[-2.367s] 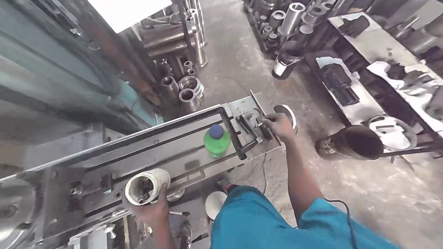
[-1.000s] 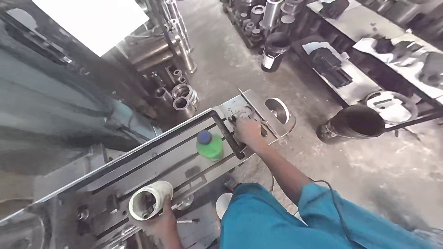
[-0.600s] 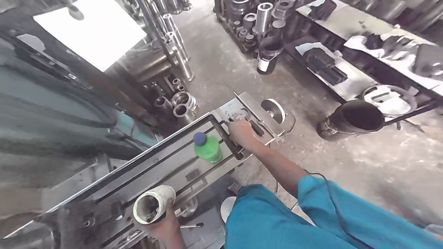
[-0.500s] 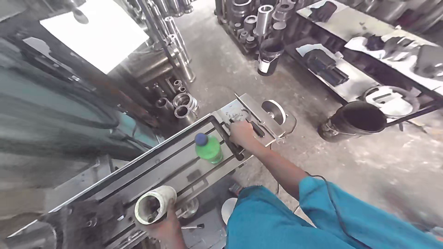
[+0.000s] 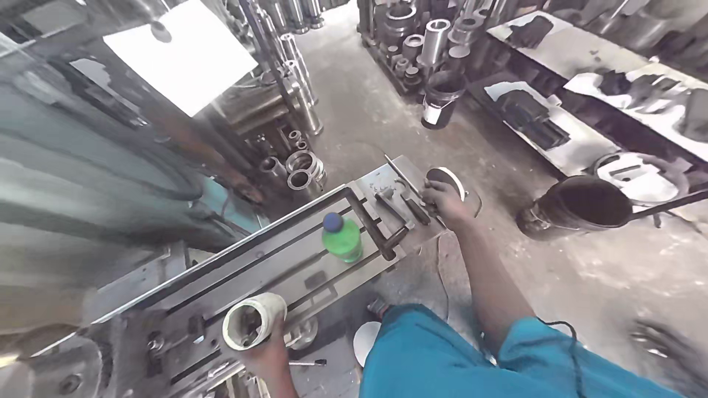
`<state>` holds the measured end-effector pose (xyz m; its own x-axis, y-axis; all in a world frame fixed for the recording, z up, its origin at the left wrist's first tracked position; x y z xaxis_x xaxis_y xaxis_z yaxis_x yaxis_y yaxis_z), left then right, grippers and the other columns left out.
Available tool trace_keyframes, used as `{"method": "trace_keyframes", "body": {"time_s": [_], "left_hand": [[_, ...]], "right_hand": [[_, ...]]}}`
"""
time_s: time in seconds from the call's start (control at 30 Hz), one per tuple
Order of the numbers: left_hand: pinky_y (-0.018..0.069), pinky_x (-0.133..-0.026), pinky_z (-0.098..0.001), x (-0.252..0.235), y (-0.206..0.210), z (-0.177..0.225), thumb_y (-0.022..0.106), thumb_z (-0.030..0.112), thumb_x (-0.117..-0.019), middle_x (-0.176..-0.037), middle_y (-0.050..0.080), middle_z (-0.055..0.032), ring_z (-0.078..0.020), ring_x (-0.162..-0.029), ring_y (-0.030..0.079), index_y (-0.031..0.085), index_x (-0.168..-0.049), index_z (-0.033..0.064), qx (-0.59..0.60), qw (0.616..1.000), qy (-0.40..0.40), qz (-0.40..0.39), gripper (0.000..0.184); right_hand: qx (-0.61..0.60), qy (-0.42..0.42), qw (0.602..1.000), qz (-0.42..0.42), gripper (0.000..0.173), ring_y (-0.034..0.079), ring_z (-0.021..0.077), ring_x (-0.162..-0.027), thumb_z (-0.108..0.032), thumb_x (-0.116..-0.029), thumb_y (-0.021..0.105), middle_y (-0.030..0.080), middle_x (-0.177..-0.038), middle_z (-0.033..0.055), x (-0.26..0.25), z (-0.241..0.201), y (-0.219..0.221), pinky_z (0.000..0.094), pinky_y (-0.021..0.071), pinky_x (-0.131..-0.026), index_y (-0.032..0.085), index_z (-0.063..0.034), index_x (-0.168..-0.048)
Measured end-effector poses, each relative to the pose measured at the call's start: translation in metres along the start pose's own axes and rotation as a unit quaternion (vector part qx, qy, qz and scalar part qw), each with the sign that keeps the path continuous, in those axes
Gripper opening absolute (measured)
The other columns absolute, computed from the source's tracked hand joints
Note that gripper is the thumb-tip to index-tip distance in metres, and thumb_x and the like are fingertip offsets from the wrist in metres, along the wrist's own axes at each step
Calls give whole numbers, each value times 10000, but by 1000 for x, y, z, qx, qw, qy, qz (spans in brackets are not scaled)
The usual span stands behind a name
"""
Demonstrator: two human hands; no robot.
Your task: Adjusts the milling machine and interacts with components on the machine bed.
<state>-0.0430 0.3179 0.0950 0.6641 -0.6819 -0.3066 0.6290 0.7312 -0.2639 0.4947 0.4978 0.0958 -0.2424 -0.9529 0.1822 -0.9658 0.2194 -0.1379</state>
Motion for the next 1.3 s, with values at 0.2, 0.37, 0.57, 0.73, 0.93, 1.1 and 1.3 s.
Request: {"method": "trace_keyframes", "body": {"time_s": [0.2,0.37,0.57,0.73,0.93,1.1,1.3], "left_hand": [[434,-1147,-312,7,-19,14,922,-21,-577,-1494,449,-264,-223,-1382,493,194,-1549,-91,36,997,-12,66,1217],[524,-1044,-314,59,-67,32,905,-16,-608,-1398,536,-224,-165,-1246,591,209,-1531,-92,55,987,-118,99,1159],[542,-1028,-382,107,-110,-18,987,102,-501,-1374,578,-198,-217,-1209,618,263,-1546,-37,35,975,-154,156,1279],[523,-1096,-381,89,-179,-19,1016,215,-518,-1431,544,-132,-185,-1297,577,253,-1527,-31,-9,987,-8,160,1289],[516,-1076,-359,163,-260,-3,998,222,-515,-1392,515,-219,-198,-1259,581,162,-1492,-143,-110,960,-30,254,1337],[486,-1095,-309,219,-270,8,985,243,-536,-1403,495,-238,-165,-1286,556,146,-1484,-174,-147,942,-45,297,1332],[456,-1125,-299,254,-235,13,888,-13,-641,-1447,476,-255,-165,-1339,523,113,-1515,-175,-72,923,-180,333,1179]], "right_hand": [[516,82,852,36,480,689,461,-924,-523,-851,740,702,-969,236,10,1,8,688,527,-713,706,-62,-979],[532,61,844,32,520,649,517,-1022,-426,-846,795,670,-1096,308,29,-13,18,735,501,-805,694,15,-1102],[542,-5,840,-23,686,546,658,-1121,-414,-866,790,573,-1159,471,22,-4,19,833,380,-887,589,163,-1178],[547,-2,837,-27,756,571,603,-1126,-437,-791,833,592,-1198,415,-13,8,18,814,407,-892,564,89,-1261],[565,11,823,-63,551,586,617,-1017,-356,-886,754,609,-1092,432,-25,8,41,826,396,-830,623,128,-1114],[617,97,779,-51,476,570,519,-1147,-283,-999,643,582,-1255,377,14,-16,57,717,403,-939,579,113,-1256],[550,37,832,-61,559,634,540,-1052,-406,-900,761,660,-1108,357,-20,-3,38,757,456,-888,663,71,-1175]]}}
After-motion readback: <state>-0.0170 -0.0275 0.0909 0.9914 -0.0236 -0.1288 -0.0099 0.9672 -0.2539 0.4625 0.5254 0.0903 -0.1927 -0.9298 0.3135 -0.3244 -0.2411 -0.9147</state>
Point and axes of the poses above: each hand's wrist, its own x-axis away from the middle knuckle, its own y-axis out of the palm, z = x × y, the point moved 9 cm from there along -x, towards the middle knuckle
